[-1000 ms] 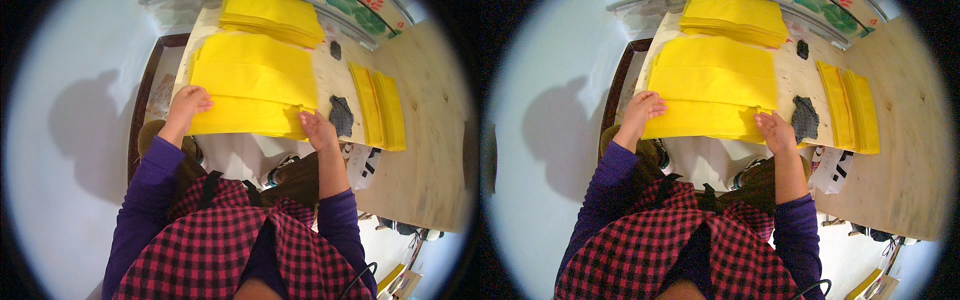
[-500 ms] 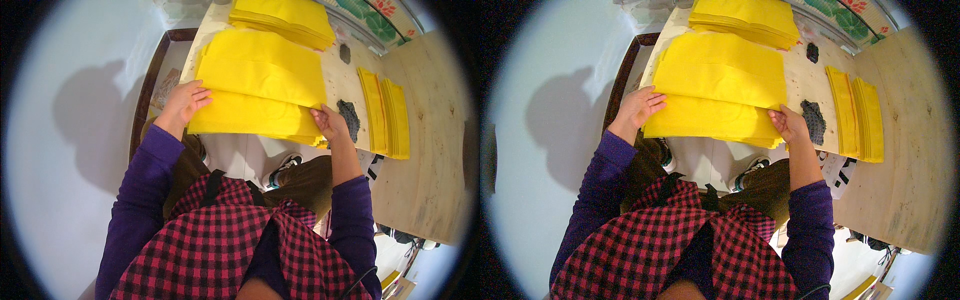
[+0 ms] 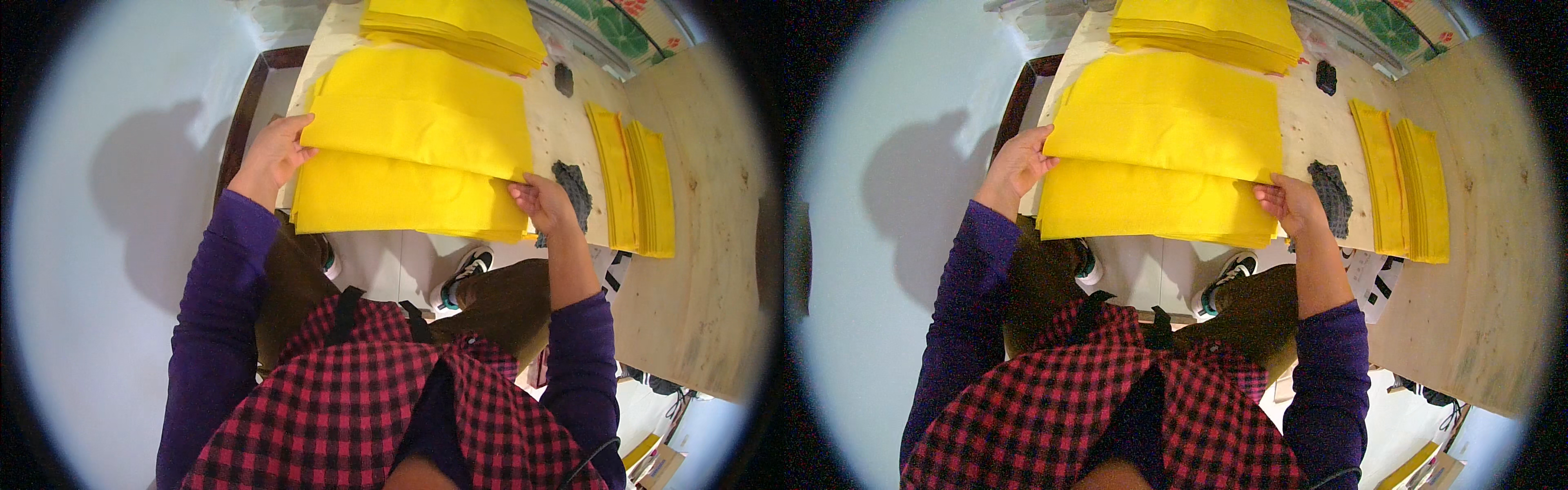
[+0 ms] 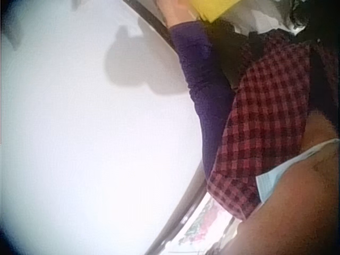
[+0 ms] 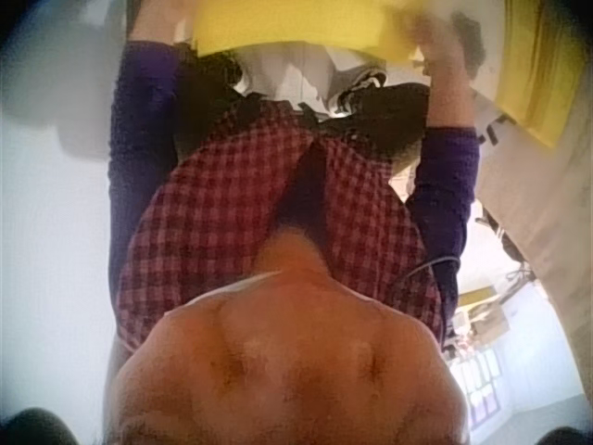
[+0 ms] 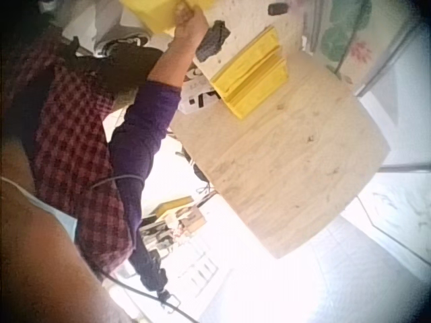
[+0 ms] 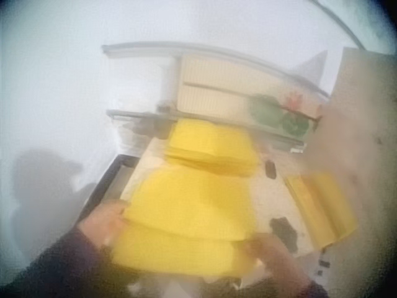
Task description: The person folds yellow fabric sheets on a wooden table, aligning edges and pressing creases by hand. They repeatedly fold, unfold, and restack the sheets, maintaining a neat pile throughout the process.
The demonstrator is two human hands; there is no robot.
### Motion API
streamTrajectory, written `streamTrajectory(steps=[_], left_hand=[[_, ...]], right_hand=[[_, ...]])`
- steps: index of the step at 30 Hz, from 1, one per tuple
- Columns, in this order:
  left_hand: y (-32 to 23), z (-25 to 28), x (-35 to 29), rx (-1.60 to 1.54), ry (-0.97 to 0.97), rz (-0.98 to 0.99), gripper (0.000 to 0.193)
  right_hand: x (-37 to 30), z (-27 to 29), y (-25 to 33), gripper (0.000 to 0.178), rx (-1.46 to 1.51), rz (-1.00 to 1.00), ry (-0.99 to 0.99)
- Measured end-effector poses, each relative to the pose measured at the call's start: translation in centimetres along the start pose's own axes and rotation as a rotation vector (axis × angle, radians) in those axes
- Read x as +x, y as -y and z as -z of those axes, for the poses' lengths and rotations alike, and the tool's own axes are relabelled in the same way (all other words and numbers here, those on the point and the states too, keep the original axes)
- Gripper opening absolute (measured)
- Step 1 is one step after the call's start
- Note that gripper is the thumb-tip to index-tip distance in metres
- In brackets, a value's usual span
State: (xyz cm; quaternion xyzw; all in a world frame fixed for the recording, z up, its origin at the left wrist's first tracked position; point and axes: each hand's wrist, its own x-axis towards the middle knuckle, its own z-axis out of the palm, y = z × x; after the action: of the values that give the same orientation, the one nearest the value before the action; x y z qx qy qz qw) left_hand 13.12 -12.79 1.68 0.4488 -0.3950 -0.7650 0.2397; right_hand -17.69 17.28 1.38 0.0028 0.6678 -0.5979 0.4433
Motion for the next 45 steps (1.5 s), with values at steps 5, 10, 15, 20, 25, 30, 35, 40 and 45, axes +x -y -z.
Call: streamTrajectory(steps=[5,10,15,20,25,30,35,40,45], left_hand=[[-1.5,-0.9,1.2,0.298,0.073,-0.011,0.029],[-2.6,-2.0,3.1,0.390,0.022,-0.057,0.042],[-2.6,-2.6,3.7,0.442,-0.038,-0.125,0.054],[-3.1,-2.6,3.7,0.545,-0.019,-0.138,0.056],[-3.6,-2.5,4.6,0.479,0.022,-0.118,0.058],[-4.5,-3.1,5.4,0.396,0.016,-0.106,0.059],[-5.2,-4.8,6.5,0.369,-0.001,-0.140,0.052],[-4.4,-6.0,7.7,0.256,-0.016,-0.211,0.046],[-4.5,-5.6,8.1,0.154,-0.030,-0.133,0.043]], right_hand=[[-0.5,0.3,1.1,0.024,-0.122,-0.005,0.011],[-0.8,0.2,1.8,0.024,-0.258,0.011,-0.035],[-1.1,0.3,1.7,0.023,-0.313,0.035,0.016],[-0.9,0.4,1.9,0.026,-0.263,0.094,0.017],[0.4,0.2,3.2,0.031,-0.185,0.160,0.016],[3.4,-0.4,5.2,0.030,-0.189,0.190,-0.002],[7.7,-1.0,7.3,0.028,-0.249,0.228,0.026],[9.7,-2.2,7.3,0.029,-0.195,0.266,-0.004],[9.1,-3.0,7.3,0.030,-0.090,0.248,-0.048]])
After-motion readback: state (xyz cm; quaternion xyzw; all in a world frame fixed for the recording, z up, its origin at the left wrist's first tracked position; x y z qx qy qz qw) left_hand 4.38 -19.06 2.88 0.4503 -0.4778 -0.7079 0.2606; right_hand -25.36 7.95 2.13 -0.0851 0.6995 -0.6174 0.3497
